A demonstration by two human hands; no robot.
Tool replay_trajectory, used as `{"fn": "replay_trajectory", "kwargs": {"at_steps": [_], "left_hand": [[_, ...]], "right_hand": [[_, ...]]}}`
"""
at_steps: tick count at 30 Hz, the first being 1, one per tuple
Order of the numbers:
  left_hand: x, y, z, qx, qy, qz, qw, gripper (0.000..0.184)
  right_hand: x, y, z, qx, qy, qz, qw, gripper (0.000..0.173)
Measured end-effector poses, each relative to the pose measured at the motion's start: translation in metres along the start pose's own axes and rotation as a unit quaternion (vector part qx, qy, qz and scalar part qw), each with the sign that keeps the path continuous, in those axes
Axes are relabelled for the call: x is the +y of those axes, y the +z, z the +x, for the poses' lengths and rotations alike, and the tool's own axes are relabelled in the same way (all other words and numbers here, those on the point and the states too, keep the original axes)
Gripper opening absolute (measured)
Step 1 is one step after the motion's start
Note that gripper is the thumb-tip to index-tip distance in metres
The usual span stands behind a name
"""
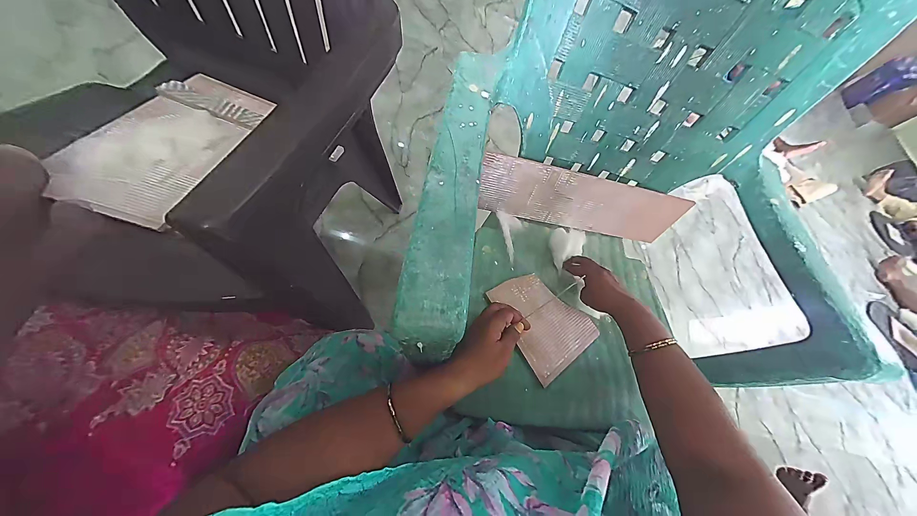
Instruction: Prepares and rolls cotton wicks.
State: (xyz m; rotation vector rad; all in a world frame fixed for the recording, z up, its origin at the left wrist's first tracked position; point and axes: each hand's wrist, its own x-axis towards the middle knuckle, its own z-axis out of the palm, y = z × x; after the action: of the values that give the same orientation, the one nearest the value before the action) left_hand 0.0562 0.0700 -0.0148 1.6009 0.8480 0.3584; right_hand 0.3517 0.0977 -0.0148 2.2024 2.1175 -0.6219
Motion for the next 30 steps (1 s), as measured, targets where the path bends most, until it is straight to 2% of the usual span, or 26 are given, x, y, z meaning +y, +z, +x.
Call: {"fn": "replay_trajectory", "kwargs": {"at_steps": [2,4,7,9,11,13,16,18,20,23,26,28,30], "left_hand": [[-0.002,0.001,0.002,-0.006,0.0,0.01,1.0,0.032],[-0.005,0.003,0.004,-0.009,0.008,0.024,1.0,0.033],[-0.005,0.005,0.005,-0.009,0.015,0.052,0.999,0.034],[-0.007,0.005,0.005,-0.002,0.014,0.06,0.998,0.035],[-0.011,0.007,0.005,0.01,0.022,0.073,0.997,0.035],[-0.014,0.008,0.003,0.024,0.036,0.081,0.996,0.035],[-0.012,0.011,-0.004,0.051,0.044,0.058,0.996,0.032],[-0.008,0.011,-0.013,0.076,0.04,0.028,0.996,0.028],[0.0,0.013,-0.024,0.1,0.04,0.002,0.994,0.024],[0.014,0.017,-0.044,0.119,0.06,-0.041,0.99,0.023],[0.023,0.024,-0.06,0.083,0.066,-0.08,0.991,0.028],[0.027,0.028,-0.067,0.053,0.053,-0.077,0.994,0.031],[0.027,0.033,-0.072,0.053,0.043,-0.064,0.996,0.022]], "right_hand": [[0.011,-0.002,-0.004,-0.054,-0.018,0.001,0.998,0.08],[0.024,-0.002,-0.01,-0.065,-0.015,0.024,0.997,0.086],[0.025,-0.008,-0.034,0.034,0.053,0.121,0.991,0.07],[0.017,-0.011,-0.057,0.132,0.103,0.203,0.965,0.059],[0.007,-0.008,-0.08,0.213,0.112,0.298,0.924,0.054],[0.002,0.002,-0.098,0.273,0.059,0.415,0.866,0.051],[-0.015,0.017,-0.113,0.296,-0.027,0.606,0.738,0.049],[-0.038,0.024,-0.123,0.282,-0.046,0.669,0.686,0.046],[-0.063,0.032,-0.133,0.261,-0.051,0.69,0.673,0.044],[-0.096,0.043,-0.141,0.244,-0.066,0.67,0.698,0.044],[-0.121,0.054,-0.149,0.246,-0.095,0.641,0.721,0.042],[-0.13,0.058,-0.154,0.256,-0.094,0.639,0.719,0.038],[-0.133,0.061,-0.157,0.273,-0.07,0.648,0.707,0.03]]}}
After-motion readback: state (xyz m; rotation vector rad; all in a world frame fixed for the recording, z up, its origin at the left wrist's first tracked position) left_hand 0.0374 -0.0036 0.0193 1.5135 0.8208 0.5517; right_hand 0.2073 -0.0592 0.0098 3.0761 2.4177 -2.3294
